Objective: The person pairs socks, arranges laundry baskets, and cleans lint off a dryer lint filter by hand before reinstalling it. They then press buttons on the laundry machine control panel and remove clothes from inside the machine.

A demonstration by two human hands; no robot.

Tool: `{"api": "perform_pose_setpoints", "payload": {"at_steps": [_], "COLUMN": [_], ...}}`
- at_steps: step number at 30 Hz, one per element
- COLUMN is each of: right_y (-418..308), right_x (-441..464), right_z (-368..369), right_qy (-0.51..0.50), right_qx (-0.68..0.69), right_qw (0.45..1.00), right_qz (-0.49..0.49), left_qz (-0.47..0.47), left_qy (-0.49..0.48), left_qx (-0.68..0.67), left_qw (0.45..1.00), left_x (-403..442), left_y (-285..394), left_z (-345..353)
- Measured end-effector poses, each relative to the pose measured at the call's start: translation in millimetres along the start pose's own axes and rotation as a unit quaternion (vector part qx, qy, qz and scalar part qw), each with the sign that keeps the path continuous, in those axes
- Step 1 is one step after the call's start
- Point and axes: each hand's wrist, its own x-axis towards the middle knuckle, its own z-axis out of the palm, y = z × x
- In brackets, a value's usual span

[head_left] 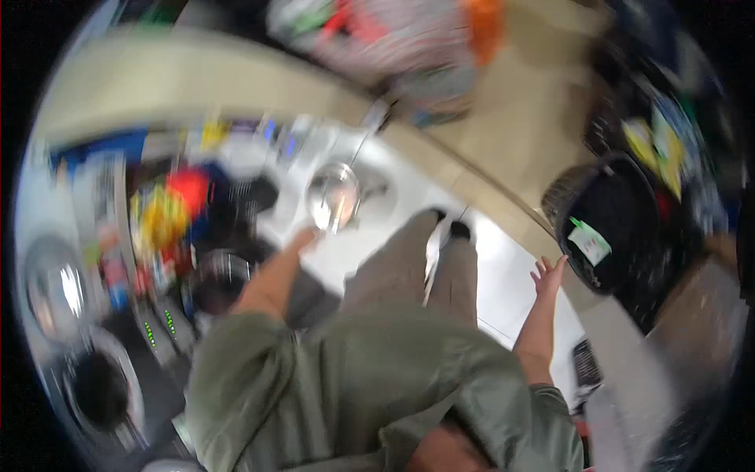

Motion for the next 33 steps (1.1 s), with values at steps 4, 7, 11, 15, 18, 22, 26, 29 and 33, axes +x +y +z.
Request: {"api": "perform_pose_setpoints", "payload": {"at_steps": [4, 7, 11, 15, 18, 22, 26, 29, 33], "right_y": [71.7, 57.1, 7.3, -31.9, -17.2, 51.8, 172.8, 243.3, 280.4], "right_x": [8.8, -21.8, -22.4, -42.2, -97.7, -84.6, -183.2, -228.9, -171.4], "right_z": [-25.9, 4.9, 94.0, 224.3, 310.7, 398.5, 430.8, 425.2, 412.2], "right_qy": [-0.181, -0.273, -0.199, -0.118, -0.141, -0.256, -0.367, -0.425, -0.478], "right_qx": [-0.423, -0.678, -0.750, -0.739, -0.733, -0.738, -0.729, -0.759, -0.800], "right_qw": [0.882, 0.677, 0.630, 0.653, 0.645, 0.578, 0.538, 0.443, 0.200], "right_qz": [0.102, 0.085, -0.024, -0.118, -0.164, -0.236, -0.211, -0.217, -0.303], "left_qz": [-0.303, -0.368, -0.450, -0.455, -0.493, -0.501, -0.442, -0.424, -0.429], "left_qy": [0.487, 0.512, 0.267, 0.072, 0.006, -0.049, 0.001, 0.088, 0.229], "left_qx": [-0.337, -0.452, -0.528, -0.621, -0.771, -0.757, -0.802, -0.781, -0.728], "left_qw": [0.747, 0.631, 0.670, 0.634, 0.403, 0.417, 0.402, 0.451, 0.484], "left_x": [-184.6, -232.2, -267.6, -342.4, -365.4, -375.8, -352.8, -328.0, -340.7], "left_y": [-39.2, -65.7, -11.9, 92.8, 133.0, 123.8, 74.1, -8.6, -88.9], "left_z": [-34.3, 75.1, 286.5, 337.5, 381.9, 369.6, 412.5, 415.7, 359.3]}}
